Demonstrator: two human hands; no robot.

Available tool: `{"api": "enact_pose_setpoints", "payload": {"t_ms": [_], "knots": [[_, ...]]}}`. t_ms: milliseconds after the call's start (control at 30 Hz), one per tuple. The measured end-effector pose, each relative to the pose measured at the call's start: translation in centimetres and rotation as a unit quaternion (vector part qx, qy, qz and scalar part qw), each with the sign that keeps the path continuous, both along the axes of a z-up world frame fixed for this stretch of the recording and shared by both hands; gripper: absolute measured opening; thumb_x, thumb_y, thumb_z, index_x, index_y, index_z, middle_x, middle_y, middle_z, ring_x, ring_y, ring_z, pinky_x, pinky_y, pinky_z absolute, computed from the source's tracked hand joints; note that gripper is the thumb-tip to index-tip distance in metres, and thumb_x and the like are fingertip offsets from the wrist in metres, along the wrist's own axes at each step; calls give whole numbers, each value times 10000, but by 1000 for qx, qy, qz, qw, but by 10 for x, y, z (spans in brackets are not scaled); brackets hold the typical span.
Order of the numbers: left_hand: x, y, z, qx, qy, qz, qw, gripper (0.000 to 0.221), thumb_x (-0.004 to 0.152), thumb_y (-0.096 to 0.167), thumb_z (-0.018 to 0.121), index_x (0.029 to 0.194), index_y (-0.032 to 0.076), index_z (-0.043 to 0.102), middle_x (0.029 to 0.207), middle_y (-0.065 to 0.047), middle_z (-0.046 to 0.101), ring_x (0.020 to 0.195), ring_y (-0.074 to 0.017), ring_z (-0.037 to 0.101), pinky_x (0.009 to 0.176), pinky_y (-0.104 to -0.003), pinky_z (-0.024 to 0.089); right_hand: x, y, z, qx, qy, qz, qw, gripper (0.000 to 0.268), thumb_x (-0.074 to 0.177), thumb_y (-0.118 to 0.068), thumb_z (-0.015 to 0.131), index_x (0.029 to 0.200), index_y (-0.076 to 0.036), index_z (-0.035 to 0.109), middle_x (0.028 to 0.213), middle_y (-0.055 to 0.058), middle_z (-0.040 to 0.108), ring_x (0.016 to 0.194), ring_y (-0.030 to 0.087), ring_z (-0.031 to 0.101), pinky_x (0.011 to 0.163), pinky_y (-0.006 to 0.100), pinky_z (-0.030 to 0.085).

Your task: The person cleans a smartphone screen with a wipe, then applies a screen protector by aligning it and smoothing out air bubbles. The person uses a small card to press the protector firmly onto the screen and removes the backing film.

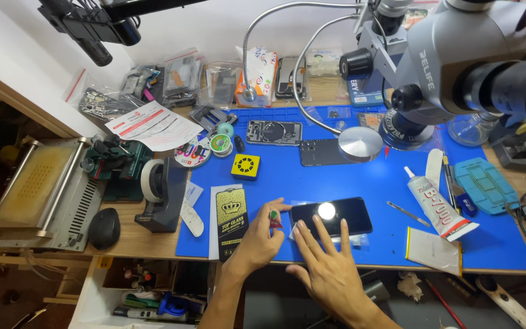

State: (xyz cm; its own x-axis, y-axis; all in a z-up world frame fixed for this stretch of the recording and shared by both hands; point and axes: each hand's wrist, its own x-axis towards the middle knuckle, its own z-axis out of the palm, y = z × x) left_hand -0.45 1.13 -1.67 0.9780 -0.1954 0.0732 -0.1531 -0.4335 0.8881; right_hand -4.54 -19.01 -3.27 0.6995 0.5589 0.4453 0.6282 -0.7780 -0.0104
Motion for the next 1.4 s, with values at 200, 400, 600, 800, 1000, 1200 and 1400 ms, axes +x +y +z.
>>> {"api": "enact_pose_setpoints", "payload": {"t_ms": [200,400,600,800,1000,1200,1400], "knots": [[5,0,-4,-35,24,33,999,253,847,-41,391,1051,83,473,1527,-175,566,1580,-332,390,1252,-464,342,42,18,-1,-14,38,-15,999,763,1069,-650,301,1540,-76,481,1620,90,470,1577,399,268,1222,770,121],[0,1,1,-123,44,98,987,261,982,7,423,1210,89,522,1508,-121,609,1530,-259,484,1220,-362,418,61,-58,-39,-97,42,-152,983,733,1056,-700,188,1617,-248,321,1679,-71,343,1595,279,223,1238,732,87],[7,-12,8,-307,39,147,939,168,1077,65,458,1240,66,499,1228,-212,744,1137,-336,795,875,-350,686,-4,-73,-20,41,25,16,999,925,829,-604,741,1580,-162,429,1608,37,517,1551,389,373,1222,778,144],[-11,-29,30,-274,114,152,943,151,943,21,722,1094,9,728,1028,-160,850,934,-217,841,907,-272,671,-25,-60,6,280,72,162,943,161,884,-157,828,1010,-115,737,1108,53,760,1073,236,732,1109,499,523],[-32,-58,52,-212,157,96,960,396,885,83,797,1277,84,744,995,-84,824,949,-172,831,955,-263,667,16,-50,61,483,418,-22,769,788,781,-134,889,1494,-112,553,1127,78,668,870,139,764,782,255,700],[-43,-64,62,-135,115,117,977,324,904,204,783,1223,144,777,988,-22,805,944,-115,775,873,-238,644,17,-46,65,583,488,-12,649,160,876,-45,783,1007,46,783,853,189,835,796,266,850,801,340,730],[-48,-71,67,-176,83,108,975,151,966,223,737,886,108,793,855,-15,763,817,-117,746,755,-255,609,14,-43,54,522,332,54,784,43,903,-36,754,879,-64,731,836,53,712,758,140,741,684,240,656]]}}
